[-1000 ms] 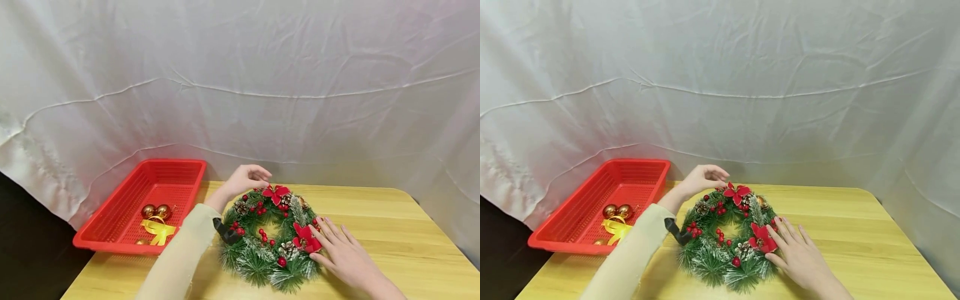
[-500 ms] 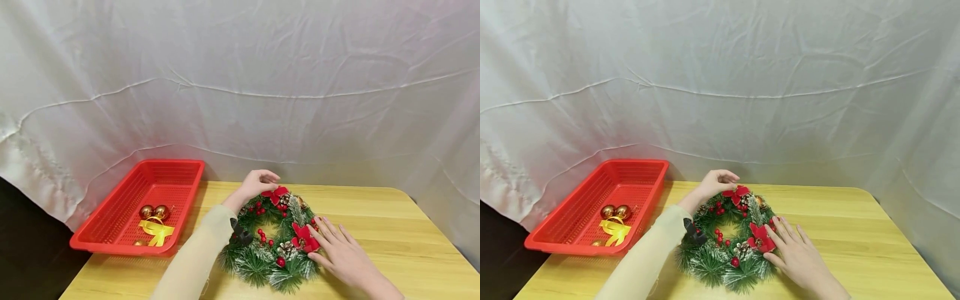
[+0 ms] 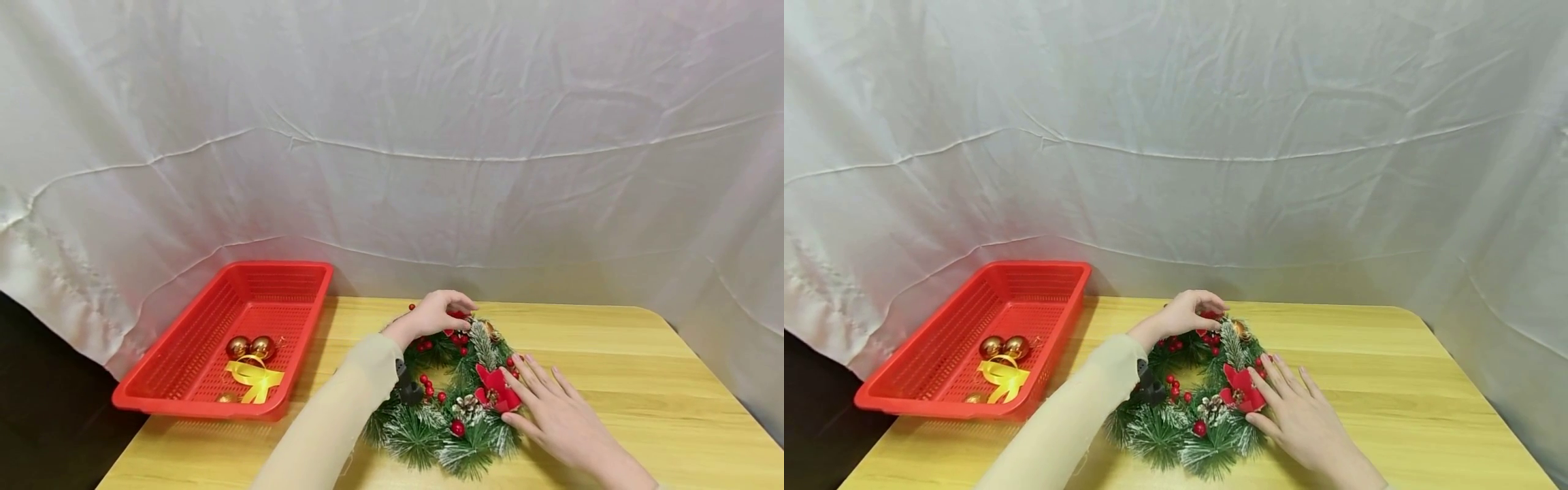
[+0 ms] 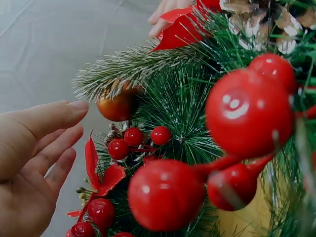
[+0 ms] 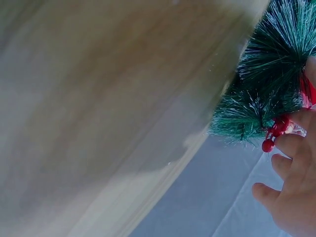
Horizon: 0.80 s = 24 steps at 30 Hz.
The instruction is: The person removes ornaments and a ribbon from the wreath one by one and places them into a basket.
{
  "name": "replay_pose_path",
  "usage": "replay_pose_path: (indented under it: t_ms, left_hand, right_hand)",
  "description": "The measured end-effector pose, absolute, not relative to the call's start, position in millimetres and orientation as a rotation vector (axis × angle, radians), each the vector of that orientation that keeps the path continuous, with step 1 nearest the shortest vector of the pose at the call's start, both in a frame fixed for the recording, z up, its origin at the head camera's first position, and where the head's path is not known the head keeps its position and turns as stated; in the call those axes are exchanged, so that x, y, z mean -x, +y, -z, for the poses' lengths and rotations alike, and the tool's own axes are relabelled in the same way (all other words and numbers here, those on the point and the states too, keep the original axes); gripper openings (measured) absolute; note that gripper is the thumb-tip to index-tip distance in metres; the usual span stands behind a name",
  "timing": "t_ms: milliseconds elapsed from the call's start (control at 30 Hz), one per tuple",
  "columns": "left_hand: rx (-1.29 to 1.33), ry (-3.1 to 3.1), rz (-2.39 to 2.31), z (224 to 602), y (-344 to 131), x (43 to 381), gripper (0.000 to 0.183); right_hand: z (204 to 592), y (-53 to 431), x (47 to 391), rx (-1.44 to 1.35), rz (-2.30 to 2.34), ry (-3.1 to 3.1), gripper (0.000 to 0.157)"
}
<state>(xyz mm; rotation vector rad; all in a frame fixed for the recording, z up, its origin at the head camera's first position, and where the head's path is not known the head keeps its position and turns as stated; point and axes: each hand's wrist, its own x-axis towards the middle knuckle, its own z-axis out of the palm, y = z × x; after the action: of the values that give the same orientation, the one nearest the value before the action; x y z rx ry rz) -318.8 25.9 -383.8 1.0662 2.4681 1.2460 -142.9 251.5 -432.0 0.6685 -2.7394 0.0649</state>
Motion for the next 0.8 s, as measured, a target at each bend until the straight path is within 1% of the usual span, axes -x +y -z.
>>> replay_pose_path:
  t_ms: [233, 533, 800]
  left_hand:
    - [-1.182, 2.408, -1.145, 388.7, 29.2, 323.6, 0.047]
    - [-1.322, 2.362, -1.019, 391.4, 37.9, 325.8, 0.045]
    - [-1.380, 2.420, -0.839, 393.1, 46.0, 325.6, 0.047]
  right_hand:
    - [432.6, 251.5, 145.4, -0.670, -0.066, -2.759, 0.066]
    - [433.3, 252.6, 146.1, -0.663, -0.071, -2.768, 0.066]
    - [434.2, 253.5, 146.1, -0.668, -0.065, -2.746, 0.066]
